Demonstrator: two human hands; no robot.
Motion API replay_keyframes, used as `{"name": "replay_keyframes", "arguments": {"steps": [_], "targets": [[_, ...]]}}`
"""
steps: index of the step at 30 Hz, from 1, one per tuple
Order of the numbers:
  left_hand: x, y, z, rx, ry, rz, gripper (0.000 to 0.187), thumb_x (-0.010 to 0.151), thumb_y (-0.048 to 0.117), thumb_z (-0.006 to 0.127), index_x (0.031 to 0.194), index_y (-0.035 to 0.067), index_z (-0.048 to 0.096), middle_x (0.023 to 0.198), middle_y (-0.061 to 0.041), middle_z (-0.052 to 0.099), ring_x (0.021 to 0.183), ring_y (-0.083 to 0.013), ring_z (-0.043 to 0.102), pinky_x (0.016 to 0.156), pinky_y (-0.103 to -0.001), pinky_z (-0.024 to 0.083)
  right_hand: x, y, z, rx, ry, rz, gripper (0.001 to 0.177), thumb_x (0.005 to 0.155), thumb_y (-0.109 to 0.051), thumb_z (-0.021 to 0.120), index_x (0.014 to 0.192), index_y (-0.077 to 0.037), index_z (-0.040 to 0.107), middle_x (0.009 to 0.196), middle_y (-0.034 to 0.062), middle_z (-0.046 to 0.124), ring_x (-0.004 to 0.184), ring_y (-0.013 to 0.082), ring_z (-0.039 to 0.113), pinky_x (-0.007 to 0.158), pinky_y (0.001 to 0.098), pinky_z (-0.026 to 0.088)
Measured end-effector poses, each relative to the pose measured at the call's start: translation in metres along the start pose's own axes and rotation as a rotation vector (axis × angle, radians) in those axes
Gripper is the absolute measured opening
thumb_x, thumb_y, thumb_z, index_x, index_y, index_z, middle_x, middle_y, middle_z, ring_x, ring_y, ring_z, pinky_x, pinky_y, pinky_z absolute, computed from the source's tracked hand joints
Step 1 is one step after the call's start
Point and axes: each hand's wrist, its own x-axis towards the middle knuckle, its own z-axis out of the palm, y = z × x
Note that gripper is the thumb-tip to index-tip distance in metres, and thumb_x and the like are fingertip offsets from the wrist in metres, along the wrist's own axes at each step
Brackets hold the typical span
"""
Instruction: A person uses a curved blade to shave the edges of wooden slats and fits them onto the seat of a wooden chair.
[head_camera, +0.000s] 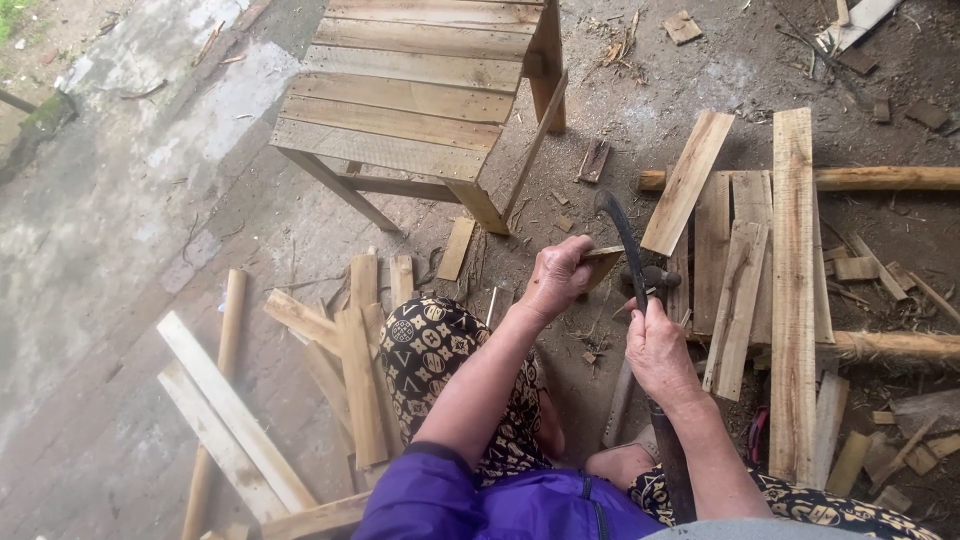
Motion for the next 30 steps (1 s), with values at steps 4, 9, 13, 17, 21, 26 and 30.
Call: {"name": "replay_keyframes", "arguments": {"steps": [4, 9, 13, 17, 21, 26, 30], "targets": [[0.000, -0.001, -0.001, -0.057, 0.006, 0.018, 0.018, 0.079, 0.007, 0.064, 0.092, 0.019, 0.065, 0.082, -0.011, 0.065, 0.084, -0.0389, 0.070, 0.071, -0.049, 0.053, -0.004, -0.019, -0.007, 0.068, 0.010, 0.022, 0.020, 0.106, -0.011, 0.045, 0.114, -0.012, 0.064, 0.093, 0.0230, 0.074, 0.091, 0.0419, 0.074, 0.082, 0.0527, 0.059], [-0.005, -0.020, 0.004, -0.092, 0.043, 0.056, 0.018, 0.078, 0.002, 0.062, 0.090, 0.015, 0.063, 0.078, -0.015, 0.061, 0.081, -0.0409, 0.067, 0.063, -0.049, 0.044, 0.005, 0.019, 0.021, -0.048, -0.007, -0.052, 0.018, 0.105, -0.013, 0.048, 0.112, -0.010, 0.064, 0.090, 0.0239, 0.074, 0.091, 0.0467, 0.071, 0.081, 0.0561, 0.057], [-0.011, -0.016, -0.007, -0.035, 0.058, 0.066, 0.019, 0.079, 0.001, 0.063, 0.091, 0.015, 0.063, 0.077, -0.015, 0.062, 0.081, -0.0390, 0.068, 0.064, -0.051, 0.048, 0.002, 0.019, 0.031, -0.024, -0.021, -0.020, 0.019, 0.105, -0.014, 0.048, 0.111, -0.010, 0.065, 0.090, 0.0242, 0.075, 0.090, 0.0436, 0.073, 0.081, 0.0543, 0.057], [-0.004, 0.009, -0.015, -0.104, 0.081, 0.102, 0.023, 0.079, -0.001, 0.065, 0.093, 0.017, 0.066, 0.078, -0.011, 0.065, 0.083, -0.0361, 0.070, 0.072, -0.045, 0.055, -0.002, 0.005, 0.016, -0.003, 0.022, -0.012, 0.018, 0.106, -0.014, 0.048, 0.111, -0.012, 0.065, 0.089, 0.0216, 0.075, 0.088, 0.0412, 0.074, 0.080, 0.0513, 0.058], [-0.006, -0.029, 0.008, -0.011, 0.041, 0.129, 0.025, 0.079, -0.001, 0.068, 0.100, 0.012, 0.067, 0.090, -0.017, 0.072, 0.090, -0.0430, 0.070, 0.075, -0.052, 0.057, 0.007, 0.039, 0.043, -0.256, 0.006, -0.047, 0.012, 0.105, -0.016, 0.051, 0.105, -0.010, 0.061, 0.081, 0.0177, 0.074, 0.080, 0.0337, 0.076, 0.072, 0.0451, 0.060], [-0.004, -0.032, 0.000, 0.041, 0.000, -0.001, 0.011, 0.084, 0.009, 0.065, 0.092, 0.015, 0.064, 0.082, -0.015, 0.069, 0.088, -0.0420, 0.068, 0.071, -0.055, 0.050, 0.025, 0.051, 0.055, -0.023, -0.033, -0.013, 0.016, 0.104, -0.012, 0.049, 0.104, -0.005, 0.063, 0.080, 0.0242, 0.073, 0.082, 0.0443, 0.073, 0.070, 0.0526, 0.058], [-0.011, 0.010, -0.023, -0.029, -0.011, -0.003, 0.009, 0.085, 0.009, 0.068, 0.090, 0.013, 0.062, 0.080, -0.018, 0.067, 0.084, -0.0441, 0.068, 0.070, -0.052, 0.050, 0.007, 0.049, 0.057, -0.056, -0.054, 0.044, 0.017, 0.104, -0.017, 0.048, 0.102, -0.009, 0.063, 0.076, 0.0214, 0.072, 0.079, 0.0393, 0.075, 0.069, 0.0515, 0.058]]}}
